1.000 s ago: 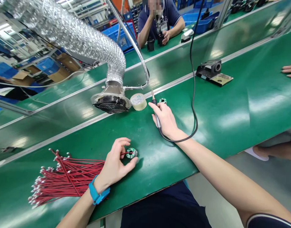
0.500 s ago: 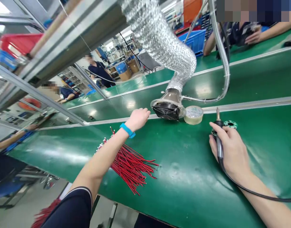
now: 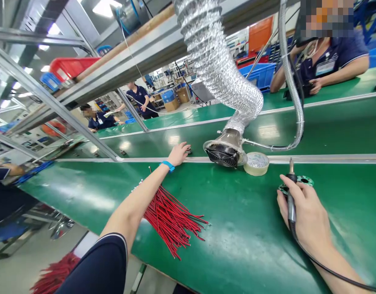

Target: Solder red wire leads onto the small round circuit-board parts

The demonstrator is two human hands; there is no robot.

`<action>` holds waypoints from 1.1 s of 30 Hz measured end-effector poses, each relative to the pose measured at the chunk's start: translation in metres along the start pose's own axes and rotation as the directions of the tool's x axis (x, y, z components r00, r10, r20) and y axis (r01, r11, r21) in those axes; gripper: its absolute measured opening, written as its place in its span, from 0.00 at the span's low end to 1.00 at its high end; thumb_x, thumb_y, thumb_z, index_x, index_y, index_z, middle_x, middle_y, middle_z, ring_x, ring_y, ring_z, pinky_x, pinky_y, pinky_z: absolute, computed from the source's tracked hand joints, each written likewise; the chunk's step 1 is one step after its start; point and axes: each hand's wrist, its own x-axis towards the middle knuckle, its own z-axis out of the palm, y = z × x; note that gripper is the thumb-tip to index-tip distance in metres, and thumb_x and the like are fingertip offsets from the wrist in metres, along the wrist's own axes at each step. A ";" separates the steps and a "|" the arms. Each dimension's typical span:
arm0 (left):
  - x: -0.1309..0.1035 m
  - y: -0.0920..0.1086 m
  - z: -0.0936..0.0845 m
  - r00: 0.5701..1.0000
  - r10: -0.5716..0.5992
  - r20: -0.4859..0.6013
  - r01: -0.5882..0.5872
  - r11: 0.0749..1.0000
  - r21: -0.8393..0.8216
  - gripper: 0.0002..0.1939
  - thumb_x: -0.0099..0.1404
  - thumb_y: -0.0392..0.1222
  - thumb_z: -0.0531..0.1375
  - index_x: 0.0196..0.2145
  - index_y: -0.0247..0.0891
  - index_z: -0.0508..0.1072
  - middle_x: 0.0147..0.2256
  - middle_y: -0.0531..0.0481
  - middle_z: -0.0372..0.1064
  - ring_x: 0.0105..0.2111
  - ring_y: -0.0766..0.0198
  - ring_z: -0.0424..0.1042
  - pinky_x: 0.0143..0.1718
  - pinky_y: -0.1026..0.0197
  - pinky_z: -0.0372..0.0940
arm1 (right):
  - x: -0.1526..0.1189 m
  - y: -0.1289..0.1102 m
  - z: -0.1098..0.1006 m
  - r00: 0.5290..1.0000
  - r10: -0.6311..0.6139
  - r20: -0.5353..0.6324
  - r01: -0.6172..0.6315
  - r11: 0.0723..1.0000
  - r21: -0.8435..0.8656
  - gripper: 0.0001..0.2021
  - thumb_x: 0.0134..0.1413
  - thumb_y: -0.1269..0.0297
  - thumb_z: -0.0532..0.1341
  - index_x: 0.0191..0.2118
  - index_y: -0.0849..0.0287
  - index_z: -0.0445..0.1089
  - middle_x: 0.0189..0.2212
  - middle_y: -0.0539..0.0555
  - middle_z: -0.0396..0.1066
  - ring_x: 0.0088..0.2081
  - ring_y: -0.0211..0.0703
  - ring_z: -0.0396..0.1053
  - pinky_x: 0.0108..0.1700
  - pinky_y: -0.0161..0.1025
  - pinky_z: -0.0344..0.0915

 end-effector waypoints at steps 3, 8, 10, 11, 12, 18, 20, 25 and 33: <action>-0.041 -0.019 -0.016 0.992 0.093 0.085 -0.088 0.994 -0.057 0.18 0.74 0.28 0.52 0.54 0.32 0.76 0.55 0.40 0.73 0.55 0.58 0.73 0.59 0.58 0.65 | 0.001 0.000 0.000 1.000 0.005 -0.012 -0.005 1.000 0.018 0.27 0.64 0.47 0.60 0.67 0.40 0.68 0.46 0.66 0.74 0.41 0.58 0.76 0.33 0.51 0.68; -0.144 -0.039 -0.030 0.946 0.213 0.245 -0.187 0.974 -0.126 0.18 0.62 0.21 0.57 0.39 0.39 0.81 0.40 0.50 0.76 0.41 0.62 0.77 0.47 0.64 0.69 | 0.001 -0.006 0.000 1.000 -0.008 -0.025 0.009 0.999 0.048 0.27 0.64 0.44 0.60 0.66 0.40 0.69 0.44 0.66 0.74 0.42 0.57 0.76 0.36 0.52 0.69; -0.177 -0.041 -0.025 0.939 0.214 0.268 -0.185 0.974 -0.129 0.17 0.60 0.20 0.57 0.36 0.38 0.80 0.39 0.48 0.76 0.39 0.60 0.78 0.44 0.62 0.70 | -0.001 -0.010 0.000 1.000 0.003 -0.023 -0.002 0.998 0.065 0.27 0.64 0.44 0.61 0.66 0.40 0.69 0.44 0.66 0.74 0.44 0.58 0.76 0.39 0.53 0.71; -0.188 -0.041 -0.021 0.941 0.208 0.267 -0.179 0.975 -0.129 0.17 0.61 0.20 0.57 0.35 0.38 0.79 0.39 0.46 0.76 0.39 0.59 0.78 0.44 0.61 0.70 | -0.002 -0.013 0.000 1.000 0.012 -0.020 -0.010 0.997 0.076 0.27 0.63 0.44 0.61 0.66 0.40 0.69 0.45 0.66 0.74 0.44 0.59 0.76 0.39 0.54 0.71; -0.197 -0.042 -0.018 0.944 0.203 0.260 -0.173 0.976 -0.133 0.16 0.63 0.20 0.56 0.35 0.37 0.78 0.39 0.45 0.76 0.40 0.58 0.78 0.44 0.60 0.70 | -0.004 -0.015 -0.001 1.000 0.021 -0.017 -0.020 0.996 0.088 0.27 0.63 0.44 0.62 0.66 0.39 0.69 0.46 0.66 0.74 0.44 0.59 0.76 0.40 0.54 0.71; -0.197 -0.058 -0.013 0.952 0.242 0.189 -0.193 0.950 -0.245 0.07 0.73 0.37 0.60 0.37 0.39 0.78 0.39 0.47 0.77 0.39 0.60 0.77 0.44 0.61 0.68 | -0.018 -0.036 -0.008 0.999 0.019 0.045 -0.025 0.990 0.140 0.26 0.64 0.51 0.63 0.67 0.41 0.68 0.46 0.63 0.74 0.43 0.56 0.76 0.45 0.53 0.73; -0.186 -0.061 -0.014 0.962 0.253 0.101 -0.208 0.922 -0.325 0.11 0.75 0.43 0.60 0.37 0.40 0.79 0.36 0.48 0.77 0.38 0.61 0.76 0.44 0.62 0.68 | -0.023 -0.045 -0.012 0.998 0.012 0.067 -0.022 0.987 0.159 0.26 0.64 0.53 0.63 0.66 0.42 0.67 0.46 0.61 0.73 0.42 0.55 0.76 0.44 0.52 0.74; -0.156 -0.038 -0.009 0.959 0.280 -0.050 -0.275 0.866 -0.417 0.16 0.78 0.48 0.56 0.38 0.40 0.80 0.37 0.48 0.77 0.36 0.62 0.75 0.40 0.62 0.66 | -0.039 -0.073 -0.020 0.994 0.015 0.108 -0.038 0.975 0.219 0.24 0.67 0.57 0.60 0.66 0.49 0.67 0.47 0.59 0.71 0.42 0.52 0.76 0.43 0.49 0.75; -0.127 0.038 0.002 0.884 0.459 -0.086 -0.447 0.779 -0.439 0.14 0.78 0.44 0.56 0.42 0.42 0.81 0.40 0.46 0.76 0.41 0.59 0.75 0.44 0.60 0.67 | -0.063 -0.102 -0.027 0.986 0.016 0.168 -0.064 0.958 0.281 0.25 0.67 0.66 0.61 0.67 0.48 0.65 0.49 0.58 0.70 0.42 0.48 0.77 0.43 0.45 0.77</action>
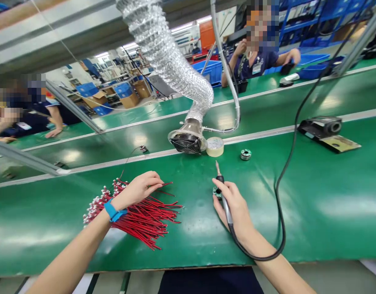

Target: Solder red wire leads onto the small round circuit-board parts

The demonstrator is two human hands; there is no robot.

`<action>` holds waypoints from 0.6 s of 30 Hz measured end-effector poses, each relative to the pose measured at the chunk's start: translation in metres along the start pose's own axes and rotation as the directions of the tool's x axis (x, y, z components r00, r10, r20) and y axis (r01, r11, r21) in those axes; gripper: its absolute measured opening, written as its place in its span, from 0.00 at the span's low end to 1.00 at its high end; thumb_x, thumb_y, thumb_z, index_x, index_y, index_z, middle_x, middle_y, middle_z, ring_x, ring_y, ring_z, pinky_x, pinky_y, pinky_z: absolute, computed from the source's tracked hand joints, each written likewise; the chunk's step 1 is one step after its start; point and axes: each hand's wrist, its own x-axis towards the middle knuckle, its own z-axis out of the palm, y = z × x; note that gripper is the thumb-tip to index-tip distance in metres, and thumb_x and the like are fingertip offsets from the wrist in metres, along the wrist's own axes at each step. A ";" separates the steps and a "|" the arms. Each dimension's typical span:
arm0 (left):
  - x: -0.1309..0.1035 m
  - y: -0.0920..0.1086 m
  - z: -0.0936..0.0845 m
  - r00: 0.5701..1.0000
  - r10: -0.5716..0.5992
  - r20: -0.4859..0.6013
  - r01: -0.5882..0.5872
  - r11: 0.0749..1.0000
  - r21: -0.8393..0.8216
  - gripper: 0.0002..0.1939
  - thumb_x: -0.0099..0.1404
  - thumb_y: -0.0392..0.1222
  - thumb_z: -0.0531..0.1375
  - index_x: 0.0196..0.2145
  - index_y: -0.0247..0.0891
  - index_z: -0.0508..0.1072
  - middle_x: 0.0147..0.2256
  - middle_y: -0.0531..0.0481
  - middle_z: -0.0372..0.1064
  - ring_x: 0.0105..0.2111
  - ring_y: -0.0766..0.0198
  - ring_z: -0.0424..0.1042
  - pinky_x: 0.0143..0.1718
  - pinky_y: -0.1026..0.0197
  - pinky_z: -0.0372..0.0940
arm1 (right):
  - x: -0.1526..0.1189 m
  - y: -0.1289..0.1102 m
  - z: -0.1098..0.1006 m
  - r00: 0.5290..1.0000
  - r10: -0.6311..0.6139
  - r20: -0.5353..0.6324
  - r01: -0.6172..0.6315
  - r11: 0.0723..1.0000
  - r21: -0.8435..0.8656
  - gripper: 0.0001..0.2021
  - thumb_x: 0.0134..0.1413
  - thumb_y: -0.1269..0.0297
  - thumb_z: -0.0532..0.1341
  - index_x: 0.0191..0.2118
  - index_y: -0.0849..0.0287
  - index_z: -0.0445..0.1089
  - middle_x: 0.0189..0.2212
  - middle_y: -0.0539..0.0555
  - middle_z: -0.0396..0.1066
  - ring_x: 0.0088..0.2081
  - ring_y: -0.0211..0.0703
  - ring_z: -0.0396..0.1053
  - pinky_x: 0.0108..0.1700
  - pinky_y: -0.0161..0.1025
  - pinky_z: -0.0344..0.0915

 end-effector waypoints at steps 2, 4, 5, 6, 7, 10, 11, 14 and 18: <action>0.012 0.014 0.008 0.999 0.020 -0.032 -0.024 0.994 -0.107 0.12 0.77 0.42 0.56 0.45 0.42 0.80 0.41 0.46 0.77 0.42 0.59 0.75 0.45 0.59 0.67 | -0.002 -0.002 0.001 1.000 0.019 0.010 -0.019 1.000 0.005 0.25 0.66 0.66 0.61 0.67 0.48 0.64 0.49 0.57 0.70 0.42 0.47 0.77 0.43 0.44 0.77; 0.024 0.029 0.015 0.998 0.019 -0.060 -0.032 0.975 -0.219 0.12 0.77 0.41 0.56 0.47 0.42 0.80 0.41 0.47 0.77 0.41 0.61 0.75 0.44 0.60 0.67 | -0.001 -0.002 0.002 0.999 0.041 0.011 -0.041 0.999 0.000 0.26 0.66 0.65 0.62 0.68 0.49 0.63 0.49 0.58 0.69 0.41 0.47 0.77 0.43 0.45 0.77; 0.030 0.038 0.019 0.998 0.013 -0.068 -0.031 0.964 -0.266 0.12 0.77 0.41 0.56 0.47 0.42 0.80 0.40 0.47 0.78 0.40 0.61 0.75 0.43 0.60 0.67 | -0.001 -0.001 0.002 0.999 0.049 0.011 -0.049 0.999 -0.004 0.27 0.66 0.65 0.62 0.68 0.49 0.63 0.49 0.58 0.69 0.41 0.47 0.76 0.43 0.45 0.77; 0.035 0.046 0.022 0.998 0.004 -0.070 -0.026 0.951 -0.308 0.11 0.76 0.42 0.57 0.46 0.42 0.80 0.39 0.47 0.78 0.39 0.61 0.75 0.42 0.60 0.67 | 0.000 -0.001 0.002 0.998 0.055 0.013 -0.055 0.998 -0.007 0.27 0.66 0.65 0.62 0.69 0.49 0.62 0.49 0.58 0.69 0.42 0.47 0.76 0.44 0.46 0.77; 0.041 0.055 0.026 0.998 -0.008 -0.062 -0.013 0.939 -0.344 0.11 0.76 0.44 0.58 0.43 0.41 0.81 0.38 0.48 0.78 0.37 0.62 0.75 0.40 0.61 0.67 | 0.001 -0.001 0.002 0.998 0.059 0.016 -0.059 0.998 -0.009 0.27 0.66 0.64 0.62 0.69 0.49 0.62 0.49 0.58 0.68 0.42 0.47 0.75 0.44 0.46 0.77; 0.054 0.079 0.037 0.997 -0.067 0.028 0.072 0.899 -0.433 0.14 0.74 0.48 0.60 0.35 0.40 0.80 0.29 0.52 0.76 0.28 0.65 0.71 0.32 0.63 0.63 | 0.002 -0.001 0.000 0.997 0.069 0.020 -0.069 0.998 -0.003 0.27 0.66 0.66 0.62 0.69 0.48 0.62 0.49 0.57 0.68 0.40 0.45 0.75 0.43 0.46 0.78; 0.058 0.085 0.041 0.993 -0.095 0.076 0.120 0.876 -0.468 0.15 0.74 0.50 0.60 0.34 0.39 0.80 0.26 0.53 0.74 0.25 0.66 0.69 0.28 0.64 0.61 | 0.003 -0.001 0.000 0.997 0.074 0.024 -0.074 0.997 0.011 0.27 0.66 0.67 0.62 0.68 0.48 0.62 0.49 0.57 0.68 0.40 0.45 0.75 0.44 0.45 0.78; 0.067 0.101 0.053 0.955 -0.182 0.232 0.290 0.726 -0.623 0.15 0.73 0.52 0.59 0.39 0.38 0.78 0.22 0.55 0.71 0.19 0.67 0.67 0.22 0.65 0.60 | 0.003 -0.005 -0.001 0.995 0.088 0.050 -0.092 0.992 0.086 0.29 0.63 0.72 0.61 0.68 0.48 0.63 0.49 0.56 0.69 0.43 0.44 0.76 0.47 0.42 0.78; 0.072 0.111 0.065 0.926 -0.232 0.298 0.374 0.458 -0.806 0.17 0.68 0.54 0.64 0.40 0.36 0.76 0.29 0.49 0.76 0.22 0.67 0.71 0.24 0.64 0.66 | -0.001 -0.014 -0.002 0.989 0.113 0.093 -0.130 0.972 0.198 0.34 0.58 0.78 0.59 0.68 0.47 0.63 0.51 0.55 0.69 0.48 0.44 0.76 0.50 0.41 0.77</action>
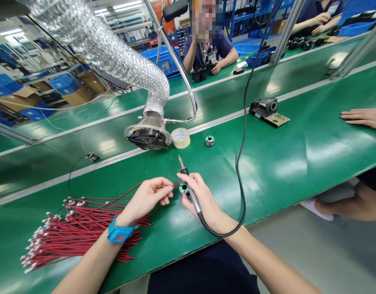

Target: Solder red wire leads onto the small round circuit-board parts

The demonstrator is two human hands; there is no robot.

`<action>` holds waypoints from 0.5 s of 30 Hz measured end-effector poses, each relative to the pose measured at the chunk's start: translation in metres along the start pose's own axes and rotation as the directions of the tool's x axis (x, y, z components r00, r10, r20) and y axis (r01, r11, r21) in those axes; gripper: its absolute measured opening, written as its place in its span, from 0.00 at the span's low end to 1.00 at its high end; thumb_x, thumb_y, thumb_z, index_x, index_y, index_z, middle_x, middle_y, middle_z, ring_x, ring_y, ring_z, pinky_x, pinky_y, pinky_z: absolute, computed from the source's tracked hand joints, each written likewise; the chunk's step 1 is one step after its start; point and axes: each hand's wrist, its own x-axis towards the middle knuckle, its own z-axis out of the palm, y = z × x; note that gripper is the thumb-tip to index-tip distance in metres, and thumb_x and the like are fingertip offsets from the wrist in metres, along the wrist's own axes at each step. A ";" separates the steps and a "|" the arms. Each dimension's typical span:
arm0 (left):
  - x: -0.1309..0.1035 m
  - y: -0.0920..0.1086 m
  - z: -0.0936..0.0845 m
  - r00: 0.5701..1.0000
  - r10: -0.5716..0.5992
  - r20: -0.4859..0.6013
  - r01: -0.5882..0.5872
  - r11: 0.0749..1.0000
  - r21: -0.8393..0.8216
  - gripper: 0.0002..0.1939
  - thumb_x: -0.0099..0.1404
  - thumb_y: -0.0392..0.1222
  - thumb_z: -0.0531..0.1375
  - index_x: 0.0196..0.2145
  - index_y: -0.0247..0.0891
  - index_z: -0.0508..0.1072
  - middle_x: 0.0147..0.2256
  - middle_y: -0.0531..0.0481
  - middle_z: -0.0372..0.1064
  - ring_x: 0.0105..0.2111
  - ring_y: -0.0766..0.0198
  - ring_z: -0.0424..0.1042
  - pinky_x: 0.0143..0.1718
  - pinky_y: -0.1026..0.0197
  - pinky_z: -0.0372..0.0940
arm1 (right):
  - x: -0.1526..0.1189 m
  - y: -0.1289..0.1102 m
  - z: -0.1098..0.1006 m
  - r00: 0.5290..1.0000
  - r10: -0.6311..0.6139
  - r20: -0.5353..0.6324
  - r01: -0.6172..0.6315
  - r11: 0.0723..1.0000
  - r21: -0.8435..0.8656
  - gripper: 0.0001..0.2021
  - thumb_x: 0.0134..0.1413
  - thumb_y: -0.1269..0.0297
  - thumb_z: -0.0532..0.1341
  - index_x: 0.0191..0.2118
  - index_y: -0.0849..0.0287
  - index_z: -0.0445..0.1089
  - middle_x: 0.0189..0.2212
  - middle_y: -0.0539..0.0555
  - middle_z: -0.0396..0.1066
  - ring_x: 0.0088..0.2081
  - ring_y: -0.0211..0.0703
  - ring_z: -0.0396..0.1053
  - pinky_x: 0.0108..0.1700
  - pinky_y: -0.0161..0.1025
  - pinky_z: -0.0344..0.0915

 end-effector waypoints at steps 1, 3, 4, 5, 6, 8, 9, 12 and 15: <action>0.001 -0.001 0.002 1.000 0.007 -0.024 -0.008 0.999 -0.033 0.17 0.66 0.54 0.65 0.40 0.35 0.77 0.30 0.49 0.76 0.23 0.67 0.71 0.26 0.64 0.66 | -0.002 -0.002 0.000 1.000 0.011 0.009 -0.011 1.000 0.028 0.35 0.57 0.78 0.59 0.68 0.46 0.62 0.51 0.56 0.68 0.49 0.44 0.75 0.51 0.41 0.77; 0.000 -0.003 0.003 0.995 0.037 -0.090 -0.041 0.998 -0.044 0.17 0.64 0.53 0.68 0.40 0.35 0.79 0.31 0.49 0.77 0.26 0.67 0.71 0.29 0.65 0.66 | -0.005 -0.004 0.001 0.999 0.033 0.018 -0.034 0.997 0.070 0.36 0.56 0.79 0.60 0.68 0.46 0.62 0.53 0.56 0.68 0.51 0.45 0.74 0.54 0.42 0.76; 0.000 -0.004 0.003 0.991 0.054 -0.121 -0.059 0.998 -0.034 0.16 0.64 0.52 0.68 0.39 0.35 0.80 0.31 0.49 0.77 0.28 0.66 0.72 0.31 0.64 0.66 | -0.007 -0.004 0.001 0.999 0.045 0.018 -0.046 0.996 0.080 0.36 0.56 0.78 0.62 0.68 0.46 0.62 0.54 0.56 0.67 0.52 0.45 0.74 0.55 0.43 0.75; -0.001 -0.005 0.003 0.986 0.069 -0.149 -0.073 0.997 -0.020 0.15 0.64 0.51 0.68 0.38 0.35 0.80 0.30 0.49 0.77 0.29 0.66 0.72 0.33 0.64 0.66 | -0.008 -0.005 0.002 0.998 0.056 0.016 -0.057 0.995 0.082 0.35 0.57 0.76 0.63 0.69 0.47 0.62 0.54 0.56 0.67 0.52 0.46 0.74 0.55 0.43 0.75; -0.002 -0.006 0.003 0.982 0.079 -0.170 -0.080 0.997 -0.002 0.15 0.64 0.51 0.68 0.37 0.35 0.81 0.30 0.49 0.77 0.30 0.65 0.72 0.34 0.64 0.66 | -0.009 -0.004 0.002 0.998 0.066 0.013 -0.067 0.995 0.079 0.34 0.58 0.74 0.64 0.69 0.47 0.61 0.54 0.57 0.67 0.51 0.46 0.73 0.55 0.44 0.75; -0.004 -0.007 0.004 0.976 0.095 -0.196 -0.087 0.995 0.046 0.14 0.64 0.51 0.68 0.36 0.36 0.82 0.30 0.49 0.77 0.30 0.64 0.71 0.34 0.63 0.65 | -0.011 -0.004 0.002 0.997 0.081 0.011 -0.082 0.994 0.067 0.33 0.61 0.71 0.64 0.69 0.46 0.61 0.53 0.57 0.66 0.50 0.46 0.73 0.54 0.44 0.75; -0.005 -0.007 0.005 0.973 0.111 -0.203 -0.098 0.992 0.075 0.13 0.65 0.50 0.68 0.35 0.37 0.83 0.31 0.49 0.77 0.30 0.64 0.71 0.34 0.63 0.64 | -0.012 -0.004 0.003 0.996 0.084 0.010 -0.085 0.994 0.062 0.32 0.62 0.71 0.64 0.70 0.46 0.61 0.52 0.56 0.66 0.50 0.45 0.73 0.53 0.44 0.75; -0.007 -0.008 0.010 0.961 0.199 -0.194 -0.167 0.971 0.169 0.11 0.67 0.48 0.67 0.34 0.38 0.83 0.30 0.50 0.74 0.30 0.64 0.68 0.32 0.63 0.61 | -0.013 -0.005 0.006 0.996 0.089 0.004 -0.089 0.994 0.060 0.31 0.64 0.70 0.63 0.69 0.45 0.61 0.51 0.56 0.66 0.48 0.44 0.73 0.51 0.43 0.76; -0.008 -0.008 0.015 0.941 0.290 -0.172 -0.247 0.940 0.235 0.11 0.70 0.47 0.65 0.32 0.38 0.82 0.28 0.52 0.67 0.29 0.65 0.64 0.30 0.63 0.58 | -0.014 -0.008 0.010 0.997 0.082 0.012 -0.083 0.993 0.086 0.31 0.64 0.70 0.64 0.70 0.45 0.61 0.51 0.56 0.66 0.49 0.44 0.73 0.53 0.43 0.76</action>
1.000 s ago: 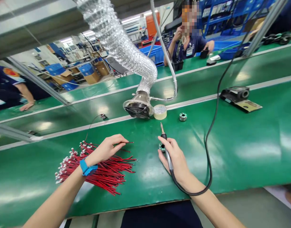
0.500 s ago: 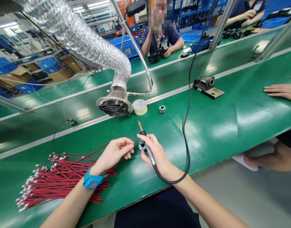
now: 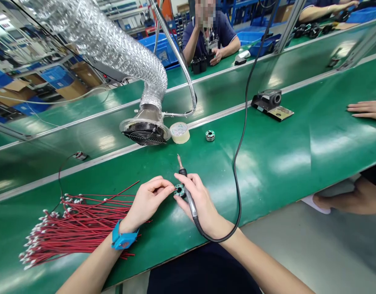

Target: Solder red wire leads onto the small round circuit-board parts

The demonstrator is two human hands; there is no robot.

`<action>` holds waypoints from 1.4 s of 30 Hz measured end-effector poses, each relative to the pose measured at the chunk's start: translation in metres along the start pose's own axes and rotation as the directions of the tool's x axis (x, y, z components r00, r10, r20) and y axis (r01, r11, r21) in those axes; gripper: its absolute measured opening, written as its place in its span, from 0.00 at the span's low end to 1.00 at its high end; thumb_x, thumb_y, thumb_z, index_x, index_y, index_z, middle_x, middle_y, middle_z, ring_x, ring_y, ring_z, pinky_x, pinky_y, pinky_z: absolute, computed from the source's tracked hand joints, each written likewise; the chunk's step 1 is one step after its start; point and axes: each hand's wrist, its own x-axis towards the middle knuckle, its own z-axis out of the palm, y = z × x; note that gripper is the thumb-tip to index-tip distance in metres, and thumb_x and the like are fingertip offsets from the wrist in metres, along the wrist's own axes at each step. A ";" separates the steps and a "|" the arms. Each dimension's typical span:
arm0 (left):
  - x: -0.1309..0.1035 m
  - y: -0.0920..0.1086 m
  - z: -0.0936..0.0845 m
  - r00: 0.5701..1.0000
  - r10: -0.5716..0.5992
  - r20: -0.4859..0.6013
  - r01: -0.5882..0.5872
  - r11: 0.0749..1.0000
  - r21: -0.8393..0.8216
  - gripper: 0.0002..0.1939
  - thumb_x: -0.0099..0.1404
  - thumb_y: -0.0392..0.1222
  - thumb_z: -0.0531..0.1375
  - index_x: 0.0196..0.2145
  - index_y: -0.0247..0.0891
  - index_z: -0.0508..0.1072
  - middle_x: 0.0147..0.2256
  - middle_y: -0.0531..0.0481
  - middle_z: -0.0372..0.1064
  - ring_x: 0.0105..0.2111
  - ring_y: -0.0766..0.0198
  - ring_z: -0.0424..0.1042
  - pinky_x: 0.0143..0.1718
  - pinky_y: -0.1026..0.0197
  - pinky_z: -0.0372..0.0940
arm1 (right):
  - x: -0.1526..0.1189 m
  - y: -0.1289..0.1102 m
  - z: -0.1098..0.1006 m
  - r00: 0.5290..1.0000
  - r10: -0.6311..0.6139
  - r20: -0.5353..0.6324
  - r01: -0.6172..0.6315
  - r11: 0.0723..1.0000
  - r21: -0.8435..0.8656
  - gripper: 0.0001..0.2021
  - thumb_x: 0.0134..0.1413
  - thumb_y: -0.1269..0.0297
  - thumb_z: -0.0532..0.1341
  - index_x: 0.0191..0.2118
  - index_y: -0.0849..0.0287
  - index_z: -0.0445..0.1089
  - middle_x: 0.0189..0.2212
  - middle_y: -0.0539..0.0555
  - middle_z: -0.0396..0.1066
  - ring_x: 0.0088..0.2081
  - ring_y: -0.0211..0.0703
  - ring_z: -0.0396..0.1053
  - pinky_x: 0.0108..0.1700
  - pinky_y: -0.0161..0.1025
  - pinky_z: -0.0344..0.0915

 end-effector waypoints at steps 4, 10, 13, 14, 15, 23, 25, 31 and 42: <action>-0.002 -0.001 0.007 0.998 0.064 0.004 -0.064 0.998 0.023 0.11 0.72 0.43 0.63 0.32 0.37 0.78 0.36 0.49 0.66 0.32 0.66 0.64 0.30 0.64 0.58 | -0.002 -0.007 -0.002 0.999 -0.038 -0.006 0.038 0.999 0.029 0.31 0.64 0.69 0.66 0.70 0.47 0.61 0.52 0.56 0.69 0.50 0.43 0.74 0.55 0.42 0.75; -0.007 -0.002 0.019 0.998 0.059 0.007 -0.059 0.997 0.051 0.10 0.74 0.42 0.61 0.34 0.37 0.77 0.43 0.46 0.67 0.31 0.68 0.65 0.29 0.64 0.59 | -0.029 -0.017 -0.021 0.934 0.008 -0.356 -0.021 0.999 -0.032 0.13 0.69 0.70 0.60 0.54 0.52 0.76 0.40 0.52 0.79 0.38 0.38 0.78 0.44 0.35 0.75; -0.008 -0.001 0.022 0.996 0.091 -0.018 -0.089 0.993 0.078 0.09 0.73 0.40 0.61 0.33 0.37 0.76 0.41 0.47 0.68 0.34 0.66 0.67 0.30 0.64 0.60 | -0.046 -0.018 -0.029 0.898 0.031 -0.439 -0.060 0.997 -0.052 0.11 0.70 0.69 0.58 0.45 0.52 0.79 0.34 0.49 0.80 0.34 0.38 0.79 0.38 0.34 0.74; -0.008 -0.001 0.022 0.994 0.104 -0.027 -0.101 0.991 0.087 0.09 0.73 0.39 0.62 0.33 0.37 0.76 0.40 0.47 0.68 0.34 0.66 0.68 0.31 0.64 0.60 | -0.050 -0.018 -0.031 0.894 0.028 -0.448 -0.059 0.997 -0.055 0.11 0.70 0.69 0.58 0.44 0.52 0.79 0.33 0.49 0.80 0.33 0.38 0.79 0.37 0.34 0.74; -0.008 -0.001 0.023 0.993 0.116 -0.035 -0.112 0.989 0.097 0.09 0.73 0.39 0.62 0.33 0.37 0.75 0.40 0.47 0.69 0.34 0.66 0.68 0.31 0.64 0.61 | -0.052 -0.018 -0.032 0.892 0.021 -0.452 -0.053 0.997 -0.057 0.11 0.70 0.68 0.58 0.42 0.52 0.79 0.31 0.48 0.80 0.32 0.38 0.79 0.35 0.34 0.73; -0.008 -0.002 0.026 0.982 0.175 -0.065 -0.162 0.972 0.170 0.08 0.73 0.37 0.62 0.33 0.38 0.75 0.39 0.48 0.70 0.36 0.65 0.70 0.33 0.63 0.62 | -0.042 -0.023 -0.031 0.925 -0.055 -0.375 0.016 0.994 -0.105 0.11 0.70 0.69 0.57 0.41 0.53 0.78 0.29 0.46 0.79 0.27 0.34 0.76 0.32 0.32 0.72; -0.008 -0.003 0.027 0.980 0.185 -0.074 -0.169 0.968 0.186 0.08 0.73 0.37 0.62 0.33 0.38 0.74 0.38 0.48 0.70 0.36 0.65 0.70 0.34 0.63 0.63 | -0.041 -0.025 -0.031 0.927 -0.065 -0.370 0.023 0.993 -0.115 0.11 0.69 0.70 0.57 0.41 0.53 0.78 0.29 0.45 0.79 0.26 0.33 0.76 0.33 0.32 0.72; -0.009 -0.004 0.029 0.975 0.204 -0.089 -0.181 0.959 0.216 0.09 0.74 0.37 0.61 0.32 0.38 0.73 0.38 0.49 0.69 0.36 0.65 0.70 0.37 0.62 0.64 | -0.040 -0.029 -0.032 0.912 -0.101 -0.398 0.047 0.989 -0.143 0.11 0.69 0.70 0.57 0.40 0.55 0.78 0.29 0.46 0.80 0.26 0.33 0.76 0.35 0.31 0.74; -0.010 -0.002 0.030 0.977 0.189 -0.103 -0.162 0.961 0.224 0.09 0.73 0.38 0.61 0.32 0.38 0.73 0.39 0.48 0.70 0.36 0.65 0.70 0.36 0.62 0.64 | -0.042 -0.026 -0.031 0.901 -0.040 -0.433 -0.008 0.994 -0.108 0.11 0.68 0.69 0.58 0.40 0.53 0.79 0.27 0.46 0.79 0.23 0.36 0.74 0.37 0.36 0.76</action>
